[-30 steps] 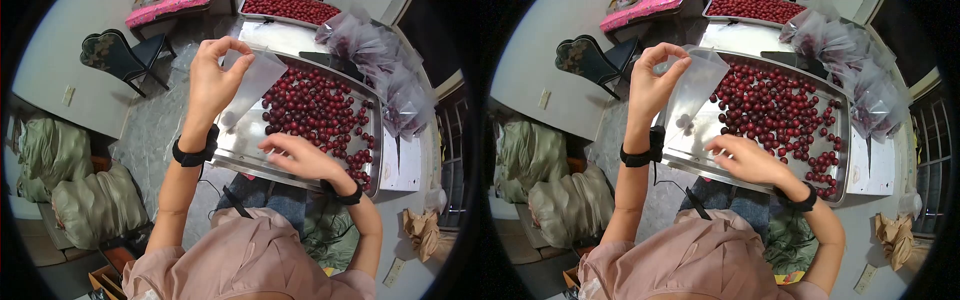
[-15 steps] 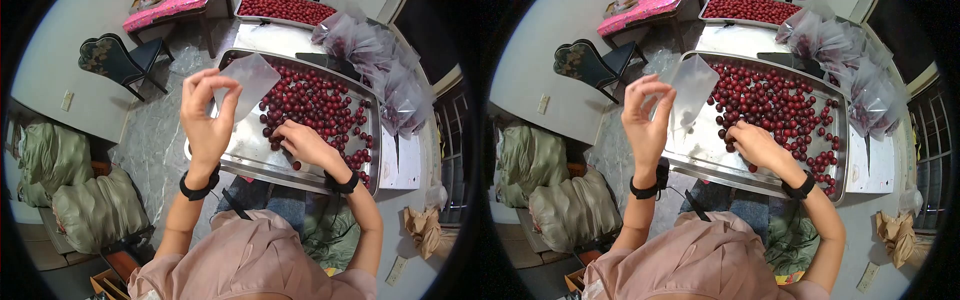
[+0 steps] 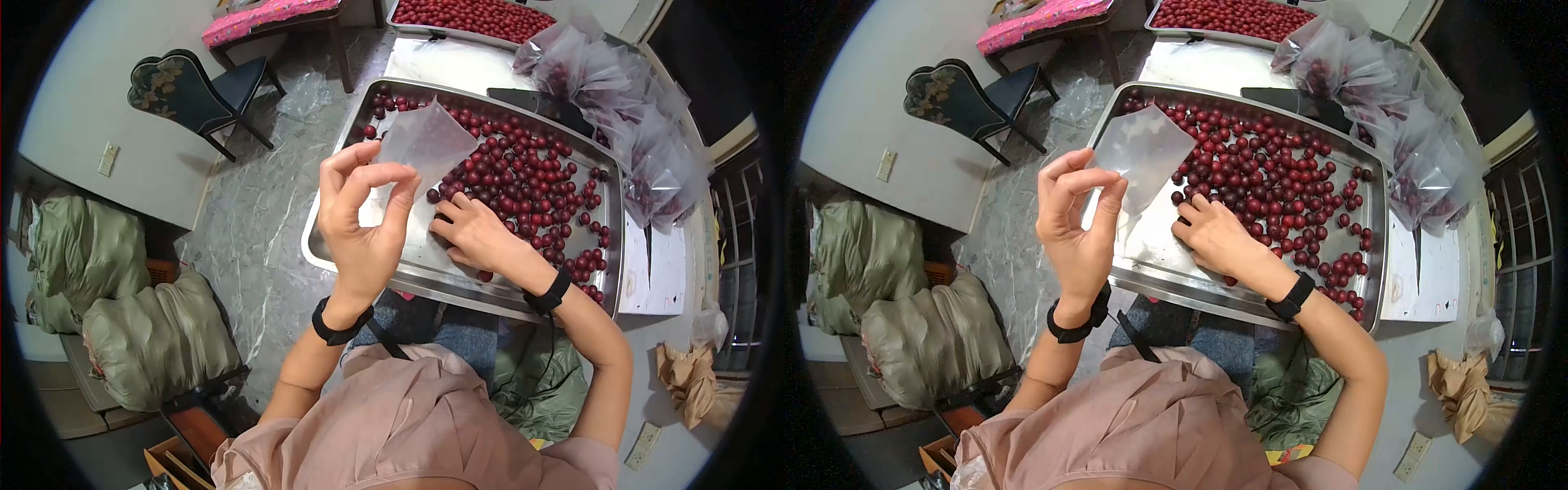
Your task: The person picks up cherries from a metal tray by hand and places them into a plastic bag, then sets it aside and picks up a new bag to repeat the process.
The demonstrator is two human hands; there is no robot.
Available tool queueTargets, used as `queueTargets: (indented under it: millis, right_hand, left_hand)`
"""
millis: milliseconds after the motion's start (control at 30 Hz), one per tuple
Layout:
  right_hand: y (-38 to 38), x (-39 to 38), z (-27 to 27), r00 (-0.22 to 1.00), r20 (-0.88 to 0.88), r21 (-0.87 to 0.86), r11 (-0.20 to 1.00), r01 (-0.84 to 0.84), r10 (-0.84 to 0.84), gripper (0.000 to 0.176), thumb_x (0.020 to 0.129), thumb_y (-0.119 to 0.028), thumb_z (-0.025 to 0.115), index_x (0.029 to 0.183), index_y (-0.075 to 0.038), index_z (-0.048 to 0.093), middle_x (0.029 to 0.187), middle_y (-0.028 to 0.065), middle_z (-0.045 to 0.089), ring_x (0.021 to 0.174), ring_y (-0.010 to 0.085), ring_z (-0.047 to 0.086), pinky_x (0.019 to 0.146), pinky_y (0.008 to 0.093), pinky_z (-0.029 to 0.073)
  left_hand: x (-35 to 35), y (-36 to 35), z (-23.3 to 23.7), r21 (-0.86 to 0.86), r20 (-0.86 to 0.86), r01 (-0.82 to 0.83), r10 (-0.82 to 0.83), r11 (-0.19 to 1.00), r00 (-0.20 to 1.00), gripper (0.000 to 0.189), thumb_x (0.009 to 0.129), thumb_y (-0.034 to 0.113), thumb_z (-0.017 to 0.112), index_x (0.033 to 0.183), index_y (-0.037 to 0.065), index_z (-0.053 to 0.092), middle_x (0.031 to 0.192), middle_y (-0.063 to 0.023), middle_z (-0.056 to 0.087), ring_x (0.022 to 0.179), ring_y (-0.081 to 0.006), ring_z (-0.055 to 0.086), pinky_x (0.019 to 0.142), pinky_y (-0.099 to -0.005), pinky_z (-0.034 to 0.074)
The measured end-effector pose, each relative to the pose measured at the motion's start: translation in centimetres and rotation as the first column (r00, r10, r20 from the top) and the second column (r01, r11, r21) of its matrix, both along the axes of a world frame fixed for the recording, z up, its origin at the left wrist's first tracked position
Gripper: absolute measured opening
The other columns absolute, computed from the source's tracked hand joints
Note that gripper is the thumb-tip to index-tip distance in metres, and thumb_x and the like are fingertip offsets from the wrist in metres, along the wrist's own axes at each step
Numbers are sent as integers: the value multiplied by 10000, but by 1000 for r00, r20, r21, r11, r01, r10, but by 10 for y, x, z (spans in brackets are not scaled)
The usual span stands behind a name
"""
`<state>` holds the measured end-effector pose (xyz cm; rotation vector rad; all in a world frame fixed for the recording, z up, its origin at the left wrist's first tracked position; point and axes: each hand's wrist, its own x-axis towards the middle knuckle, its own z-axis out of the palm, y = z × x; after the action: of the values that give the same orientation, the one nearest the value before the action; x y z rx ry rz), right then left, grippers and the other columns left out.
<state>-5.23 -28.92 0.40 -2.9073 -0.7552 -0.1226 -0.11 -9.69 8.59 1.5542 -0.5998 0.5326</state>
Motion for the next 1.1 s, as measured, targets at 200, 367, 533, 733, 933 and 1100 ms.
queueTargets:
  millis: [200, 367, 533, 733, 933, 1100]
  right_hand:
    - [0, -6, 2, 998, 37, 3, 999, 41, -41, 258, 669, -98, 725, 913, -64, 647, 1028, 84, 572, 965, 245, 570, 774, 367, 501]
    - [3, -13, 3, 993, 113, -79, 996, 51, -42, 186, 743, -116, 667, 924, -81, 642, 1030, 71, 568, 970, 228, 579, 764, 348, 492]
    - [5, -21, 5, 989, 146, -138, 990, 15, 5, 194, 763, -119, 646, 955, -98, 627, 1006, 60, 563, 978, 210, 578, 747, 324, 478]
    - [4, -17, 9, 994, 71, 14, 996, 86, -86, 265, 739, -74, 647, 1000, -61, 605, 991, 96, 559, 942, 280, 585, 752, 368, 496]
    - [-28, -24, 33, 931, -319, 582, 739, 338, -175, 249, 805, -84, 617, 1040, 0, 625, 925, 142, 596, 865, 278, 619, 753, 372, 510]
    - [-46, -37, 94, 821, -558, 729, 403, 554, -121, 202, 1001, -163, 580, 1130, -24, 647, 972, -18, 622, 875, 65, 564, 776, 231, 469]
  left_hand:
    - [-3, 0, -3, 15, 27, -4, 4, 1000, 1000, 176, 770, 12, 800, 910, 96, 735, 1122, -111, 601, 1052, -245, 592, 869, -354, 480]
    - [-6, 1, -5, 50, 36, 13, -15, 999, 999, 186, 768, -11, 789, 913, 94, 737, 1106, -118, 607, 1066, -251, 596, 855, -353, 495]
    - [-13, -2, -5, 45, 35, 26, -28, 999, 999, 187, 768, -22, 787, 912, 86, 737, 1138, -124, 597, 1058, -247, 608, 850, -353, 517]
    - [-11, -2, -4, 49, 69, 22, -25, 999, 997, 196, 762, -29, 790, 916, 81, 738, 1156, -133, 582, 1044, -239, 613, 867, -355, 523]
    - [-8, -1, -4, 36, 50, 31, -33, 999, 998, 196, 760, -36, 788, 911, 79, 739, 1157, -136, 578, 1014, -233, 623, 846, -349, 535]
    - [-9, -3, -3, 37, 56, 35, -37, 999, 998, 193, 760, -39, 787, 908, 77, 741, 1162, -135, 571, 1005, -233, 630, 844, -350, 543]
